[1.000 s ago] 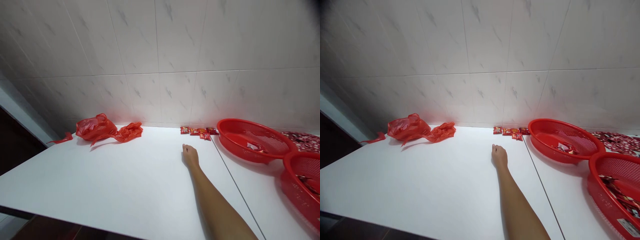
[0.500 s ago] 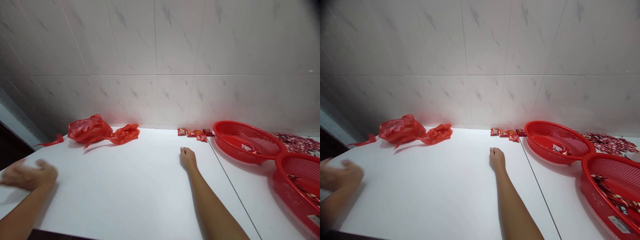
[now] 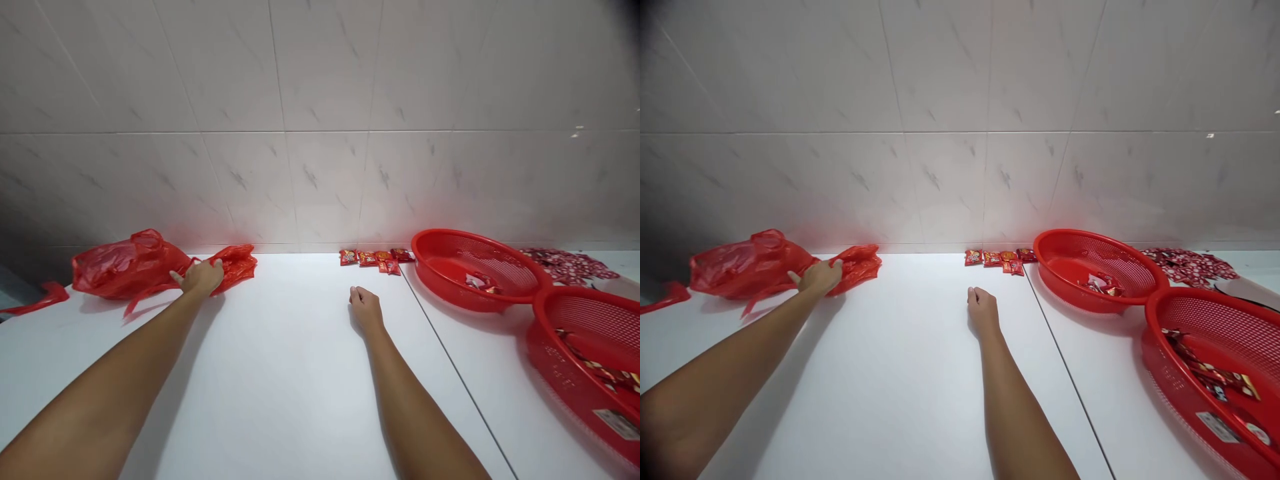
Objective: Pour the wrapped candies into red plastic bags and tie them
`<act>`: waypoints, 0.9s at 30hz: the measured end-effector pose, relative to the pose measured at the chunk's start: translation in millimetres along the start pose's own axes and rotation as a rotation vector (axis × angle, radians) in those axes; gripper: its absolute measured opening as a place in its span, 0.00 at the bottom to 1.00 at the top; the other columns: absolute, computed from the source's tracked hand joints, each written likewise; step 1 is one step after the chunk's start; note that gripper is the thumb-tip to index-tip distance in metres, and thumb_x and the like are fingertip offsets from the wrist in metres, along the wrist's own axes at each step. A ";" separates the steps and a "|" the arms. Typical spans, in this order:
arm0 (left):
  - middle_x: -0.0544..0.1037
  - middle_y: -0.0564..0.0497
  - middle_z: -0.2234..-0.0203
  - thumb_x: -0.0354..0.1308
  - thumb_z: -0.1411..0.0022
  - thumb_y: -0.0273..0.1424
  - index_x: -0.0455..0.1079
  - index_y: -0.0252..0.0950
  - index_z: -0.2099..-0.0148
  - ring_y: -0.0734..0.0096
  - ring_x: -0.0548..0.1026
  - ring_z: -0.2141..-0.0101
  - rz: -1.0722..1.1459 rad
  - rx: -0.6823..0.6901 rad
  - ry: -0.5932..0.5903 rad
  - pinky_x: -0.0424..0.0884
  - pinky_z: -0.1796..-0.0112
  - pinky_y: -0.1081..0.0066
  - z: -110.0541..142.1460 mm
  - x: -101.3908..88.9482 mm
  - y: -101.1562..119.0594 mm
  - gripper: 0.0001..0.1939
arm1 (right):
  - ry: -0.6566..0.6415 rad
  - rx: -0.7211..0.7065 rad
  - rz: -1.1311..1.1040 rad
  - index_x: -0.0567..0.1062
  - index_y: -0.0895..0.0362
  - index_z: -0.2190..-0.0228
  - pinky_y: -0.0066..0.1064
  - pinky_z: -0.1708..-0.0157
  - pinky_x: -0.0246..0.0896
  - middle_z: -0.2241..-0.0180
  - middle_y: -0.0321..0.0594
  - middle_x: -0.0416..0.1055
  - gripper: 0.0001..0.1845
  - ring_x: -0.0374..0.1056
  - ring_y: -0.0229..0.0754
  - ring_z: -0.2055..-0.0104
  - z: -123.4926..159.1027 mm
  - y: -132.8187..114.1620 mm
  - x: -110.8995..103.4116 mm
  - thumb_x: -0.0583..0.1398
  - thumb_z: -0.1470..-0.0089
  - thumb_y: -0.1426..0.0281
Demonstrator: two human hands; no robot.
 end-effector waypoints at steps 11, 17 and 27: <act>0.76 0.39 0.39 0.37 0.19 0.47 0.71 0.26 0.39 0.51 0.70 0.36 0.658 0.281 -0.068 0.59 0.33 0.43 53.6 18.4 182.0 0.33 | 0.053 0.065 -0.352 0.73 0.50 0.59 0.30 0.71 0.58 0.65 0.34 0.72 0.20 0.65 0.39 0.72 3.0 -1.4 -6.1 0.60 0.41 0.48; 0.71 0.41 0.34 0.47 0.25 0.53 0.69 0.38 0.32 0.48 0.66 0.32 0.610 0.018 -0.380 0.58 0.32 0.48 201.6 94.2 197.1 0.32 | 0.114 0.152 -0.698 0.63 0.46 0.43 0.28 0.81 0.55 0.54 0.41 0.74 0.37 0.63 0.34 0.80 2.2 -0.4 -20.8 0.40 0.38 0.36; 0.82 0.43 0.51 0.59 0.31 0.42 0.77 0.38 0.48 0.56 0.79 0.49 0.583 -0.294 -0.281 0.75 0.48 0.58 219.4 120.6 159.7 0.16 | 0.175 0.195 -0.811 0.75 0.53 0.54 0.27 0.78 0.62 0.71 0.32 0.71 0.28 0.64 0.36 0.77 2.0 11.0 -16.0 0.72 0.53 0.54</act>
Point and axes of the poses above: each hand's wrist, its own z-axis away from the middle knuckle, its own x-axis out of the palm, y = z × x, the point moved 5 cm from there along -z, towards the middle knuckle
